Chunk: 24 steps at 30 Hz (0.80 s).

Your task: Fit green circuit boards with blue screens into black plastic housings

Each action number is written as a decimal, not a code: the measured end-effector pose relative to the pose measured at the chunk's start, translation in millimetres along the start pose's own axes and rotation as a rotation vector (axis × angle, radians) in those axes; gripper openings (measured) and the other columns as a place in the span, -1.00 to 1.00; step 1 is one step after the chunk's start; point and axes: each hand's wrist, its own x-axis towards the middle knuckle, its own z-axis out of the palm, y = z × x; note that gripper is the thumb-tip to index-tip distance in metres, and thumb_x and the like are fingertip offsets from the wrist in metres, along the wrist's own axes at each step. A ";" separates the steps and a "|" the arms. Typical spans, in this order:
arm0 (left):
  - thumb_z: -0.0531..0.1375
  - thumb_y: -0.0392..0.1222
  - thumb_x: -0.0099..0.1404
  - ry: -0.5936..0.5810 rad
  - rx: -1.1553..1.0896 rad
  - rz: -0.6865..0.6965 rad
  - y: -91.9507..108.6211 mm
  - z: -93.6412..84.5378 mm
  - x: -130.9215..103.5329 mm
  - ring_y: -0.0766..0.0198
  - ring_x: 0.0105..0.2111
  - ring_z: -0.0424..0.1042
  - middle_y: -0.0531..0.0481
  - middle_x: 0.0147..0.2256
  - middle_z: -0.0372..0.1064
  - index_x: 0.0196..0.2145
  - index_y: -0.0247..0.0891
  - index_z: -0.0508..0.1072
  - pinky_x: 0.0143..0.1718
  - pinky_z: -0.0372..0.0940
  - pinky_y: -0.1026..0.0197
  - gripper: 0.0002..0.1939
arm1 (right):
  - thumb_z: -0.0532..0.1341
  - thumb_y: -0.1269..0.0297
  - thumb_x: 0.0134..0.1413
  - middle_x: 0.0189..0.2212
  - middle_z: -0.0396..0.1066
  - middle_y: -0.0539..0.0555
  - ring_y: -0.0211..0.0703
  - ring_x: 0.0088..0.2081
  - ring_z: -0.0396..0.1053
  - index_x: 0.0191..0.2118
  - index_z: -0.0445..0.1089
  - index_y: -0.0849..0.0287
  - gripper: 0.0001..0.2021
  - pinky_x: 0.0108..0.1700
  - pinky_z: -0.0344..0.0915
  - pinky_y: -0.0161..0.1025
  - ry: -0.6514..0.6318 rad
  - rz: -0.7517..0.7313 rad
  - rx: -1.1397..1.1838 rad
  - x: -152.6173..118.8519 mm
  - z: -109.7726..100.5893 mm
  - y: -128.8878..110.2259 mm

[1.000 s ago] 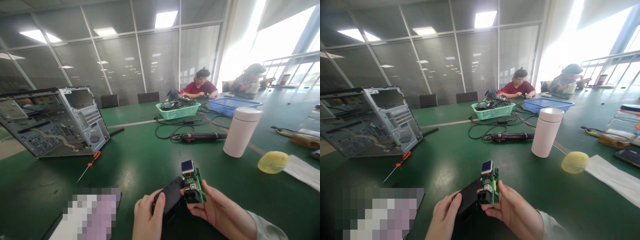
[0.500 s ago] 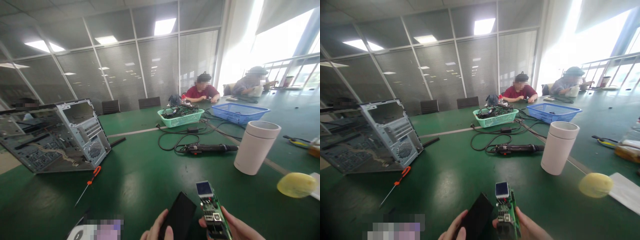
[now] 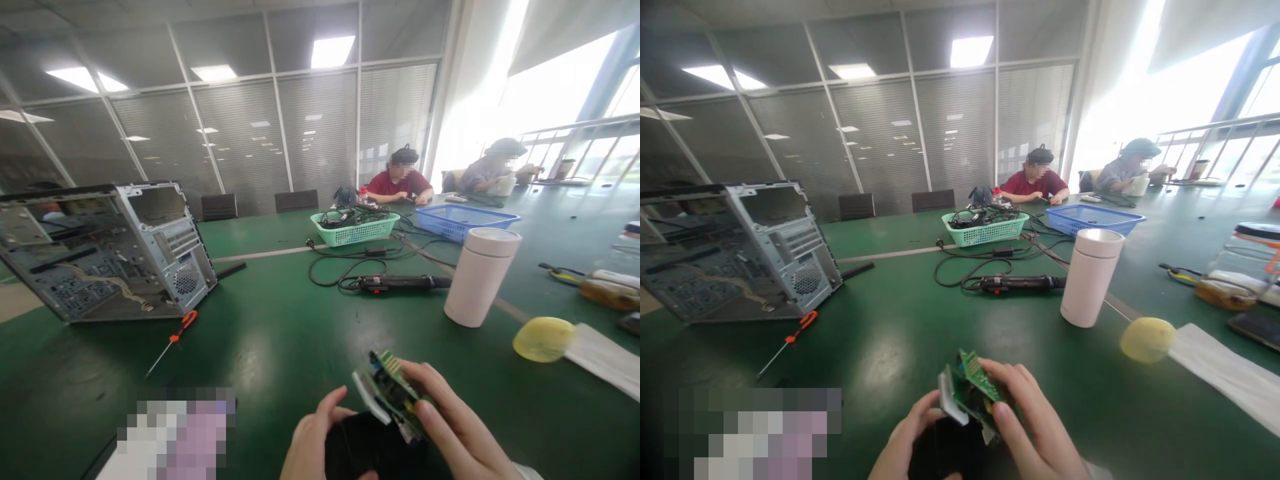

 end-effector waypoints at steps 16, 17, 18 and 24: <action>0.33 -0.16 0.08 0.146 -0.325 0.104 29.3 -12.1 -3.3 0.07 -0.15 0.45 0.00 -0.21 0.50 -0.16 -0.16 0.42 -0.07 0.29 0.08 -0.66 | 0.21 -0.11 0.23 -0.16 0.39 0.14 0.01 -0.12 0.29 0.06 0.43 0.10 -0.54 -0.01 0.24 -0.10 -0.351 -0.285 -0.237 19.4 19.1 -18.4; 0.34 -0.17 0.06 0.151 -0.329 0.105 30.2 -12.9 -3.6 0.08 -0.15 0.44 0.00 -0.21 0.50 -0.16 -0.15 0.43 -0.08 0.28 0.09 -0.64 | 0.21 -0.12 0.22 -0.15 0.39 0.14 0.01 -0.11 0.29 0.07 0.42 0.10 -0.54 0.01 0.23 -0.09 -0.353 -0.278 -0.236 19.3 19.3 -18.4; 0.36 -0.18 0.03 0.153 -0.336 0.107 31.5 -13.7 -4.0 0.08 -0.15 0.44 0.01 -0.21 0.50 -0.16 -0.15 0.45 -0.08 0.28 0.10 -0.63 | 0.21 -0.12 0.22 -0.14 0.38 0.14 0.01 -0.10 0.29 0.08 0.41 0.10 -0.53 0.04 0.22 -0.09 -0.354 -0.269 -0.235 18.9 19.4 -18.1; 0.39 -0.12 -0.01 0.203 -0.477 -0.003 37.2 -16.4 -0.1 0.10 -0.29 0.47 0.00 -0.35 0.55 -0.32 -0.22 0.55 -0.22 0.32 0.12 -0.74 | 0.20 -0.20 0.19 0.00 0.28 0.17 0.00 -0.01 0.26 0.31 0.12 0.14 -0.28 0.08 0.20 -0.15 -0.394 -0.220 -0.219 16.5 12.5 -12.7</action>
